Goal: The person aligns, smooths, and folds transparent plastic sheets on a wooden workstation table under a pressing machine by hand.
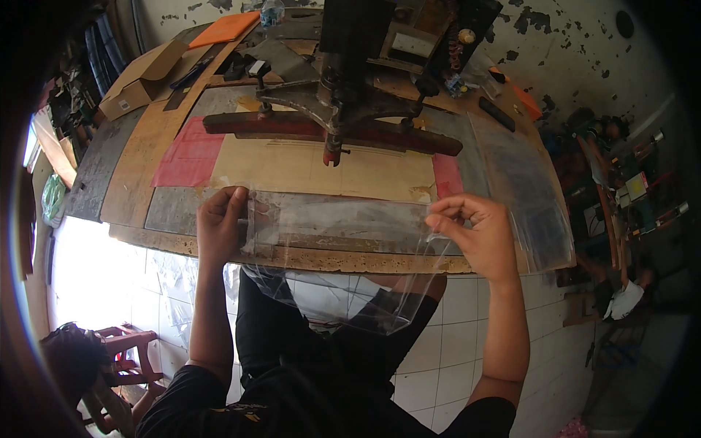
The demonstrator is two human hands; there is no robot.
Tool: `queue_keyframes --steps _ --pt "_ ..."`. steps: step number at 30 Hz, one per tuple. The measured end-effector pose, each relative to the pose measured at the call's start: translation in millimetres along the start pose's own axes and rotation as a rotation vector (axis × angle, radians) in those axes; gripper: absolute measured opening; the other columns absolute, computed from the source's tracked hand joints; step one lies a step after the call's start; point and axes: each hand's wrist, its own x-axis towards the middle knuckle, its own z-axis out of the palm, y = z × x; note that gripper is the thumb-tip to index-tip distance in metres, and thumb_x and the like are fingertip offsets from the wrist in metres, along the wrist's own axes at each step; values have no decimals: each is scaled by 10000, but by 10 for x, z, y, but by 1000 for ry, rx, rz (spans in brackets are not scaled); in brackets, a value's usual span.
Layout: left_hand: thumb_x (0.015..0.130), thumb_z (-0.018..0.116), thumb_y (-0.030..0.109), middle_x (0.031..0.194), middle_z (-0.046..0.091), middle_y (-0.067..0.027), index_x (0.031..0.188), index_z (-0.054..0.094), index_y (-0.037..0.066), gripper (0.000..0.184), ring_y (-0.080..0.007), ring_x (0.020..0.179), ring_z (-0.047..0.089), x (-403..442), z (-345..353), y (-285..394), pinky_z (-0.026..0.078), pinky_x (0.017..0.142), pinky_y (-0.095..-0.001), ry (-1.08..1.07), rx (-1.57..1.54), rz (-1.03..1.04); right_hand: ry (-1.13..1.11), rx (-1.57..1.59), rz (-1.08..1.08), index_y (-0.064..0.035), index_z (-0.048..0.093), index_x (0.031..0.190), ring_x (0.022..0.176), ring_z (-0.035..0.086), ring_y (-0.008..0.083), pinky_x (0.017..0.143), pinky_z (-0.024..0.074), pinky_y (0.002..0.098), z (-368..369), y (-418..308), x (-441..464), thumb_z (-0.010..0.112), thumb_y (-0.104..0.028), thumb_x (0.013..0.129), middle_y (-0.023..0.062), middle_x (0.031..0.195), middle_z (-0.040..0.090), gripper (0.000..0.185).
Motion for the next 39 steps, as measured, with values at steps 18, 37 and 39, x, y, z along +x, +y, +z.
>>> queue_keyframes --steps 18,37,39 --pt "1145 563 256 909 787 -123 1111 695 -38 323 -170 776 771 -22 7 -8 582 682 -278 9 -2 78 -201 -39 157 -3 745 1031 859 700 85 800 531 262 36 -10 126 780 -134 996 57 923 803 141" --pt "1143 566 249 921 783 -142 1125 686 -48 321 -193 793 777 -8 -2 -59 620 688 -304 11 -64 17 -86 -33 135 21 772 1031 861 726 96 807 553 261 51 -26 119 830 -87 943 84 918 806 151" --pt "1143 565 246 922 783 -144 1121 685 -47 318 -195 796 778 -9 4 -46 622 692 -305 2 -69 16 -75 -13 137 24 772 1035 871 724 98 818 555 263 45 47 104 825 -93 949 80 925 801 154"
